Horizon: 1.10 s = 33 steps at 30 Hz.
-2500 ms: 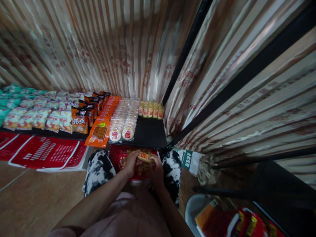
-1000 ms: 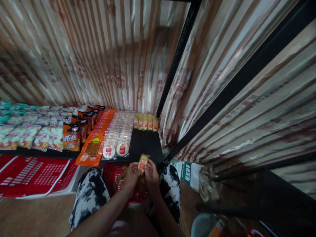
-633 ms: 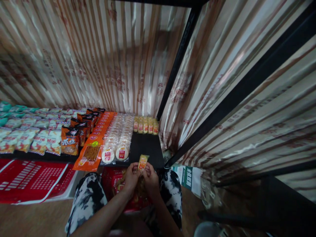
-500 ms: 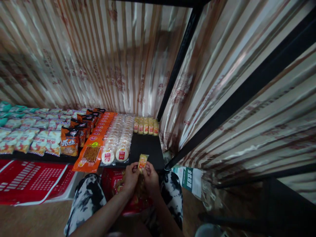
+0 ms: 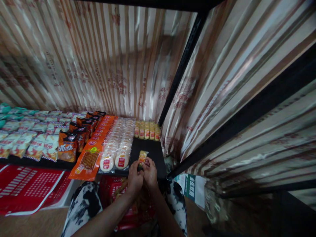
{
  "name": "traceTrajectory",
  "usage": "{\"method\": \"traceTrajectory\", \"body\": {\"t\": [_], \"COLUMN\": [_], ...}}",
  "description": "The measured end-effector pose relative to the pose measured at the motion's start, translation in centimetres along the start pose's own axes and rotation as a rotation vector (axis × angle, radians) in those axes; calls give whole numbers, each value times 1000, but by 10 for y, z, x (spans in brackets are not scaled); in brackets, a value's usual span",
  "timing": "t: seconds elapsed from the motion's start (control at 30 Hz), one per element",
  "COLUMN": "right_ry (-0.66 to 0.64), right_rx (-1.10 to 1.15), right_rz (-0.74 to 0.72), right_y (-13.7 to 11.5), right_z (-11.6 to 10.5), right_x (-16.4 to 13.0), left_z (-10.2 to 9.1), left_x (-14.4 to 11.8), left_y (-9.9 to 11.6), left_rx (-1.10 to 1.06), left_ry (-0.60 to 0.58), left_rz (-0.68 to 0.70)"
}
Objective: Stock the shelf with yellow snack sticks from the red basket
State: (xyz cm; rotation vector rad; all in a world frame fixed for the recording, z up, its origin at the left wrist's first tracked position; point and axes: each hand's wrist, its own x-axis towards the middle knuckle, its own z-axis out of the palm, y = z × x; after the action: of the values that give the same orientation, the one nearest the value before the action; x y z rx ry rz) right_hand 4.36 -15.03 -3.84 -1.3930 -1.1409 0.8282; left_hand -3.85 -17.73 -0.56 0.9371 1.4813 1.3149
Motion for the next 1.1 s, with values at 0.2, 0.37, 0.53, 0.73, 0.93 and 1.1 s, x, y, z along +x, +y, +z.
{"method": "traceTrajectory", "body": {"t": [0.2,0.37,0.53,0.73,0.93,1.1], "right_ry": [-14,-6,6,-2,-19,-37], "right_rx": [-8,-78,-161,-191,-177,-197], "right_rz": [-21,-38,-84,-98,-91,-121], "right_y": [4,6,6,12,11,8], "right_z": [11,20,28,41,50,54], "right_x": [23,41,58,79,97,110], "left_z": [10,14,18,22,27,33], "left_x": [15,32,45,62,78,90], "left_y": [5,7,15,24,27,26], "left_rx": [-108,-136,-101,-98,-14,146], "left_ry": [3,-27,-45,-42,-81,-125], "left_rz": [-77,-105,-112,-113,-73,4]}}
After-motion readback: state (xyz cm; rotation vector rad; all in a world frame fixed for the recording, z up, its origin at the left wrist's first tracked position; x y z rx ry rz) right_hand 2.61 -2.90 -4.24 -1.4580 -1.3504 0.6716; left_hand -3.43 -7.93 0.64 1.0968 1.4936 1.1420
